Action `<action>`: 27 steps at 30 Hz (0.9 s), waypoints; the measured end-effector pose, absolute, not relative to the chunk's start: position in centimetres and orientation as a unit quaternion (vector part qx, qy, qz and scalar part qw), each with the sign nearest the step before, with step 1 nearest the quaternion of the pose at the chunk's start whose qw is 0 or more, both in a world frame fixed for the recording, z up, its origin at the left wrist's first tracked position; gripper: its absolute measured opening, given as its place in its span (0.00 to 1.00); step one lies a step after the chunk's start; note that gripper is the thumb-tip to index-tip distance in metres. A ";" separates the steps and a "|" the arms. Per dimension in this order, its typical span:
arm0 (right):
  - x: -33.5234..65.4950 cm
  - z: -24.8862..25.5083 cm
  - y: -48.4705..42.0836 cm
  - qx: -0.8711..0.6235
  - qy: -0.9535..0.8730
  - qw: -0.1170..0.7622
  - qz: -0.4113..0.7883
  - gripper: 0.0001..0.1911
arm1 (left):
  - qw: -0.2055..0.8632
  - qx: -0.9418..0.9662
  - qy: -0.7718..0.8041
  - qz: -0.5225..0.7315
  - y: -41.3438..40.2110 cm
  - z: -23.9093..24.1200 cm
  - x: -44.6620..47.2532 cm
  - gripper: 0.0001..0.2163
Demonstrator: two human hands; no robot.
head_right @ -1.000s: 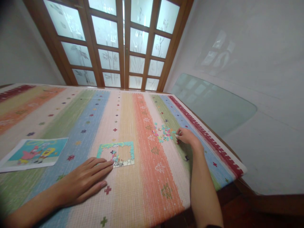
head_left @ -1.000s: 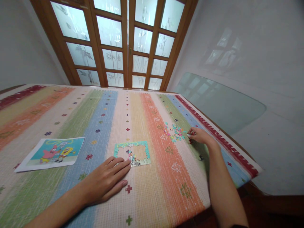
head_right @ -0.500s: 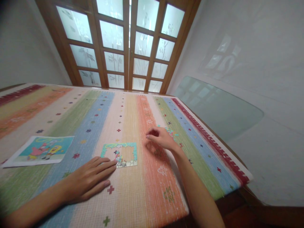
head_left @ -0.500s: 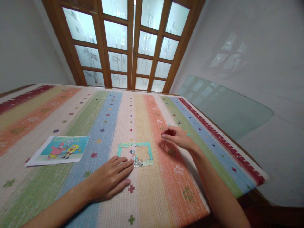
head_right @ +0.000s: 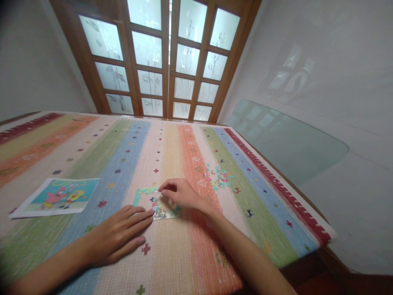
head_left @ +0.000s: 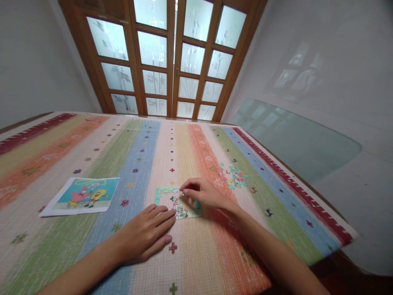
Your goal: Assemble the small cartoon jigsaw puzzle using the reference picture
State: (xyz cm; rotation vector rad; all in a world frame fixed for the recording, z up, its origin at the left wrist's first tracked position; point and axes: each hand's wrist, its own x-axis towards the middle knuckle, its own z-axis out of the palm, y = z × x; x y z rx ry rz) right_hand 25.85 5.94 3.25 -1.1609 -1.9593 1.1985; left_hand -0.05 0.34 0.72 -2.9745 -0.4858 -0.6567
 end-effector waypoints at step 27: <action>24.2 1.3 5.4 -0.477 -0.733 0.301 0.380 0.09 | 0.033 -0.965 -0.168 -0.200 0.2 0.9 0.1 0.16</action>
